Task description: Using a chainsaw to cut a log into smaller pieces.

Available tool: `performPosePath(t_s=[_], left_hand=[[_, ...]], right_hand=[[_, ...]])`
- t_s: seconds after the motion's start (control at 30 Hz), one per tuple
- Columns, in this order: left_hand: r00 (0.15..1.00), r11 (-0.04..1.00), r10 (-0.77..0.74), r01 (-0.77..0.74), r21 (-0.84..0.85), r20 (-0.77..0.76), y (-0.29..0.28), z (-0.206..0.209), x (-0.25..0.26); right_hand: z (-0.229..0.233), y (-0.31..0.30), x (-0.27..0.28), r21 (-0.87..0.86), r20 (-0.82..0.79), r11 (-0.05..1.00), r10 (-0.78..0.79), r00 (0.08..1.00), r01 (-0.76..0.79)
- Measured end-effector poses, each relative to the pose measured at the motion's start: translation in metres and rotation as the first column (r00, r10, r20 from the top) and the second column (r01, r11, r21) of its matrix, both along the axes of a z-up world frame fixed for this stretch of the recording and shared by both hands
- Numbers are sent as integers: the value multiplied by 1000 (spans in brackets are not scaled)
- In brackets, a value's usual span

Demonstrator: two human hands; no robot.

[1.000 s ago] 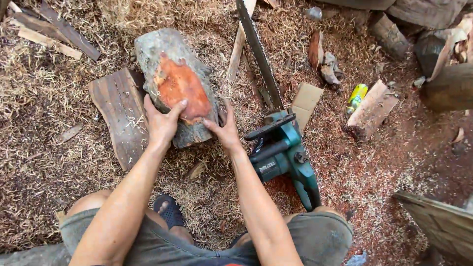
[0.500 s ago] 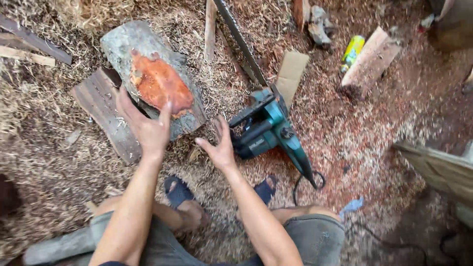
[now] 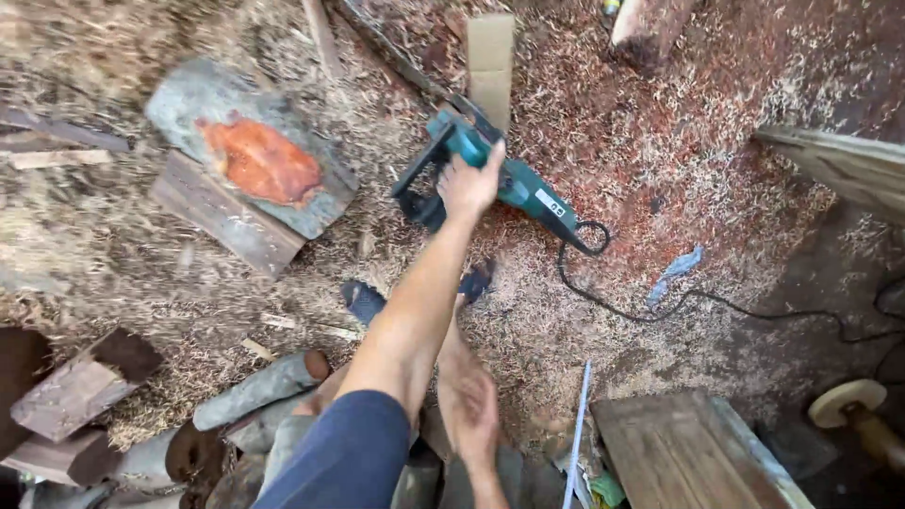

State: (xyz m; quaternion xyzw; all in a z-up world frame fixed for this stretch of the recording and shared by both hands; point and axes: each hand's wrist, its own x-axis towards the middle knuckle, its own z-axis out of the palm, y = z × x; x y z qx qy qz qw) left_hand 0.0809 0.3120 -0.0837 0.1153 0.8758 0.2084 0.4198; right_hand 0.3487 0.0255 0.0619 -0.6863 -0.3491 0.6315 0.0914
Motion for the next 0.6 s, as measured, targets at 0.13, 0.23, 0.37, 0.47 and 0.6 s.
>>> performPosePath(t_s=[0.13,0.23,0.37,0.47,0.6], left_hand=[[939,974,157,-97,-203,306,22,-39,-35],[872,962,265,-209,-176,411,15,-49,-35],[919,965,250,-210,-157,304,-26,-51,-19],[956,987,157,-143,-74,249,-93,-47,18],[948,992,37,4,-126,316,-152,82,40]], right_hand=[[-69,-45,42,-95,88,995,44,995,-35],[-64,-25,59,5,-29,997,72,997,-72],[-21,29,37,-53,231,996,-57,971,71],[-14,62,35,542,433,732,177,884,-412],[18,152,21,477,749,493,205,630,-728]])
